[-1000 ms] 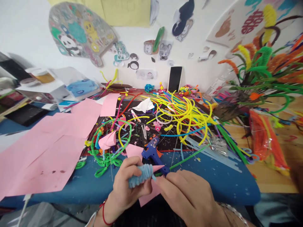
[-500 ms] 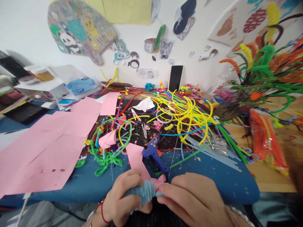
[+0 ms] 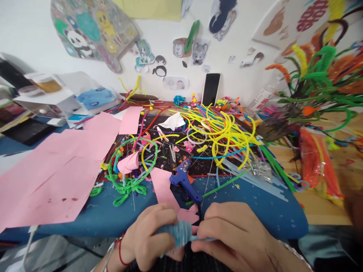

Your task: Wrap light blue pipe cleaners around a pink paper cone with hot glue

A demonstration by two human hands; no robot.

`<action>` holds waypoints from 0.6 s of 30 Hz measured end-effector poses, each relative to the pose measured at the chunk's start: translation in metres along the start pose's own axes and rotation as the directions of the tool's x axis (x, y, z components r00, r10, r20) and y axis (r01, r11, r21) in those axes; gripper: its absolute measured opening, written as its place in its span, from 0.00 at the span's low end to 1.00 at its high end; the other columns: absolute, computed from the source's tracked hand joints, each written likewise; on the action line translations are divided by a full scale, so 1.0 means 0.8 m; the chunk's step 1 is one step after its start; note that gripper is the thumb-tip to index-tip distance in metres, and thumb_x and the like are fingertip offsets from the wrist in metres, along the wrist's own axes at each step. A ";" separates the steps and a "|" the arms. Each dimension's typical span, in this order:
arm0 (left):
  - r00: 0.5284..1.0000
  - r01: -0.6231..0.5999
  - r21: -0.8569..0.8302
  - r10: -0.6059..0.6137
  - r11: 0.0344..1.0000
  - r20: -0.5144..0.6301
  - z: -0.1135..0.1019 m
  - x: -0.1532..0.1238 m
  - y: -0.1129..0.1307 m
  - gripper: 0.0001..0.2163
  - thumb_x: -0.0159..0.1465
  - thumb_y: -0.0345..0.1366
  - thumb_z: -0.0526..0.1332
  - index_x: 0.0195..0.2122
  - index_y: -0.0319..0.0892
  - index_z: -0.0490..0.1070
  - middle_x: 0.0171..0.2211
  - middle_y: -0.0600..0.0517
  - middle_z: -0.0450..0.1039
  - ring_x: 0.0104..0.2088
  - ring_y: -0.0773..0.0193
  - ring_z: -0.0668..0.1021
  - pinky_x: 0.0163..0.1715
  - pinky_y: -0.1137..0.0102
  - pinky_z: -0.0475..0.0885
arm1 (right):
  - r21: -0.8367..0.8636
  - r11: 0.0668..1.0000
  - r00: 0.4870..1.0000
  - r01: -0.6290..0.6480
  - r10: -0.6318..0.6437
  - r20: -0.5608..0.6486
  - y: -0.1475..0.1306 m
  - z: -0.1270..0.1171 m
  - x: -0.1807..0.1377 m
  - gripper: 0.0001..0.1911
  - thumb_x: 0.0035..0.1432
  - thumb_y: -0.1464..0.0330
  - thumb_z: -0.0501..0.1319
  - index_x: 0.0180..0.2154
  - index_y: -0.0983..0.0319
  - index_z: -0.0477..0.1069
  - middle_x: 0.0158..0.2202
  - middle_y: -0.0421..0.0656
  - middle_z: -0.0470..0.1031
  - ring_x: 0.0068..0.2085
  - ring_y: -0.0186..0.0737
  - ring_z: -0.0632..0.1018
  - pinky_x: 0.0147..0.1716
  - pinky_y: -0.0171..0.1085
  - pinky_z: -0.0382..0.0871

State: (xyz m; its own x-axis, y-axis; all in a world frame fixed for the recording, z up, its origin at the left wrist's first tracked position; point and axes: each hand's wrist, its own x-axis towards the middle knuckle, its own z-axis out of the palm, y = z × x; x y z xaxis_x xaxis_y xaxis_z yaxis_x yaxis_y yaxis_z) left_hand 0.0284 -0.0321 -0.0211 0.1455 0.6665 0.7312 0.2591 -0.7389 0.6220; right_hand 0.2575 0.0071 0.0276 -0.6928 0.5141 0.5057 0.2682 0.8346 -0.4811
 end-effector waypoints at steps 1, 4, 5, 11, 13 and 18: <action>1.000 0.007 0.003 -0.007 1.000 0.004 0.001 -0.004 -0.002 0.13 0.50 0.34 0.79 0.34 0.51 0.79 0.28 0.50 0.83 0.22 0.57 0.81 0.20 0.64 0.79 | -0.005 1.000 1.000 0.010 -0.010 -0.003 0.000 0.001 -0.001 0.13 0.75 0.64 0.56 0.36 0.60 0.71 0.28 0.36 0.78 0.28 0.31 0.77 0.27 0.35 0.68; 1.000 0.022 -0.010 -0.022 1.000 -0.010 0.007 -0.015 -0.006 0.16 0.50 0.30 0.78 0.38 0.50 0.78 0.31 0.48 0.83 0.26 0.55 0.83 0.26 0.61 0.82 | 0.048 0.999 1.000 -0.005 0.006 -0.028 0.005 0.005 -0.001 0.12 0.74 0.64 0.58 0.36 0.60 0.71 0.28 0.36 0.78 0.28 0.32 0.76 0.28 0.34 0.66; 0.999 0.023 -0.030 -0.024 0.999 -0.027 0.010 -0.019 -0.008 0.17 0.50 0.30 0.77 0.40 0.50 0.77 0.31 0.48 0.83 0.26 0.54 0.83 0.26 0.61 0.82 | 0.097 0.995 0.999 -0.022 0.024 -0.027 0.008 0.005 0.000 0.12 0.74 0.63 0.59 0.36 0.59 0.72 0.28 0.36 0.78 0.28 0.31 0.76 0.28 0.34 0.66; 0.991 0.083 -0.235 -0.105 0.968 -0.084 0.036 -0.033 -0.018 0.18 0.57 0.35 0.72 0.46 0.51 0.69 0.32 0.52 0.76 0.26 0.61 0.79 0.24 0.68 0.77 | 0.397 0.912 0.994 -0.107 0.101 0.036 0.028 0.000 0.015 0.13 0.70 0.61 0.63 0.34 0.61 0.76 0.29 0.38 0.78 0.31 0.30 0.77 0.31 0.28 0.70; 0.979 0.127 -0.282 -0.165 0.951 -0.116 0.045 -0.032 -0.017 0.16 0.59 0.36 0.70 0.45 0.50 0.68 0.32 0.51 0.74 0.27 0.61 0.78 0.25 0.68 0.76 | 0.430 0.894 0.992 -0.124 0.123 0.030 0.031 0.001 0.017 0.15 0.70 0.60 0.62 0.33 0.62 0.77 0.28 0.38 0.78 0.30 0.30 0.76 0.31 0.28 0.69; 0.902 0.232 -0.550 -0.390 0.802 -0.188 0.070 -0.023 -0.010 0.11 0.61 0.39 0.69 0.40 0.47 0.68 0.32 0.53 0.70 0.26 0.66 0.75 0.24 0.74 0.72 | 0.423 0.892 0.980 -0.159 0.195 -0.043 0.031 0.015 0.016 0.17 0.70 0.59 0.62 0.31 0.62 0.77 0.25 0.39 0.76 0.25 0.30 0.72 0.24 0.29 0.64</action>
State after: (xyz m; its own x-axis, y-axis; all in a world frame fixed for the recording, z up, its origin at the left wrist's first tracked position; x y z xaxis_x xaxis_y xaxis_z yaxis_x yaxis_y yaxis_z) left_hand 0.0774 -0.0328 -0.0552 -0.1493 0.8702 0.4696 -0.2840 -0.4926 0.8226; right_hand 0.2471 0.0320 0.0135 -0.5978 0.6750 0.4324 0.0662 0.5791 -0.8126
